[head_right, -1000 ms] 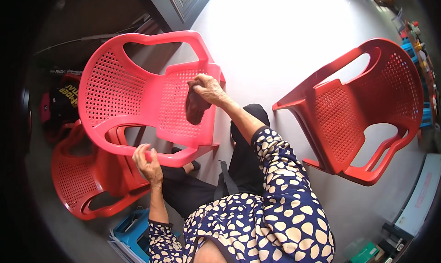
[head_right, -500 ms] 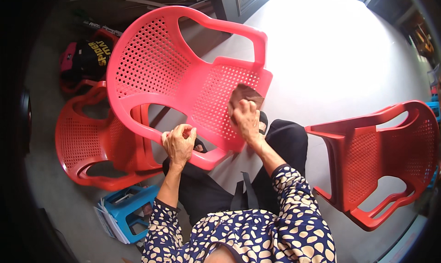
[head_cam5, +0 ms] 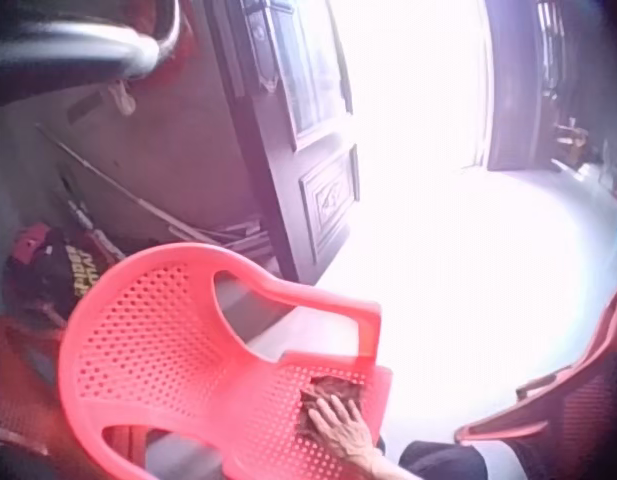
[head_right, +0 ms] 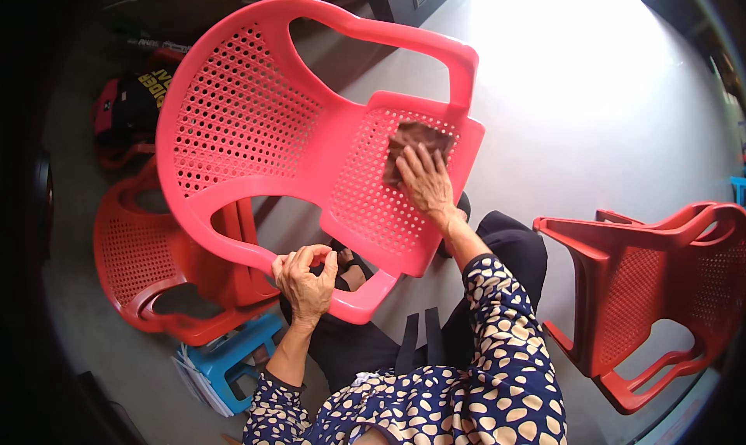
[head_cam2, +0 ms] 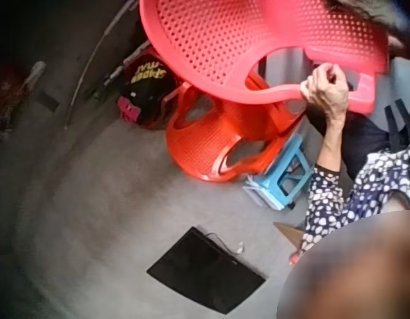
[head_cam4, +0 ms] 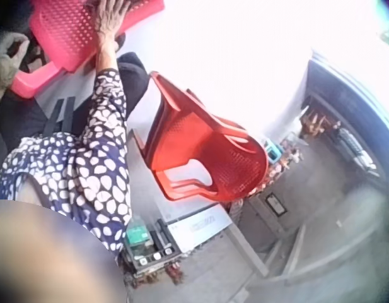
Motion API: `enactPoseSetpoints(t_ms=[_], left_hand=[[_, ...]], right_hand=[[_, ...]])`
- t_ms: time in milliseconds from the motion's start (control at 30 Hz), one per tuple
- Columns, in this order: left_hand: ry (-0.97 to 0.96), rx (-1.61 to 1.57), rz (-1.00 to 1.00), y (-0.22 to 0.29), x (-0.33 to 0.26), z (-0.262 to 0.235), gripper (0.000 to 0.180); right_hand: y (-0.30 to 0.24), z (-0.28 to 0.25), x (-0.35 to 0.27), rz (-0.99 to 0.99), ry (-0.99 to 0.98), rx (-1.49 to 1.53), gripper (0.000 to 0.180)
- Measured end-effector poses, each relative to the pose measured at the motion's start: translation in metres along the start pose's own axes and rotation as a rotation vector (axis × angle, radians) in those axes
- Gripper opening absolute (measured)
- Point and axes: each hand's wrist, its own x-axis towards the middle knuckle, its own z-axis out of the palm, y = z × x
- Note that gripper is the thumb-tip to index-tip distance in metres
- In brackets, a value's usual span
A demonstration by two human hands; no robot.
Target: The person wipes a red plastic chair with a cloth, cleaning the seat, backrest, and legs. They then pick up a pink plastic chair and wipe its seat and backrest with the same cloth.
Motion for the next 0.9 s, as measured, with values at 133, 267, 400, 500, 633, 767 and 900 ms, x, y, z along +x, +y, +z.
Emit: enactPoseSetpoints(t_ms=[133,267,400,500,633,767,900], left_hand=[[-0.011,0.005,0.003,0.002,0.001,-0.001,0.009],[-0.003,-0.023,-0.011,0.009,0.004,0.0,0.009],[0.029,0.018,-0.047,0.004,0.002,-0.001,0.009],[0.035,-0.021,-0.03,0.01,0.005,0.003,0.01],[0.045,-0.023,-0.01,0.008,0.005,0.002,0.015],[-0.139,-0.067,0.197,0.01,0.006,-0.012,0.019],[-0.27,-0.035,0.397,-0.004,0.001,-0.017,0.034]], right_hand=[[0.028,0.007,0.041,0.106,0.096,-0.04,0.06],[0.042,0.007,0.041,0.062,0.134,-0.151,0.055],[0.016,0.019,0.027,-0.024,0.083,-0.036,0.045],[0.014,0.001,-0.015,-0.04,0.026,0.022,0.041],[-0.025,-0.015,-0.062,-0.128,-0.069,0.116,0.039],[-0.042,-0.036,-0.079,-0.174,-0.132,0.163,0.037],[-0.031,-0.024,-0.046,-0.2,-0.11,0.123,0.039]])
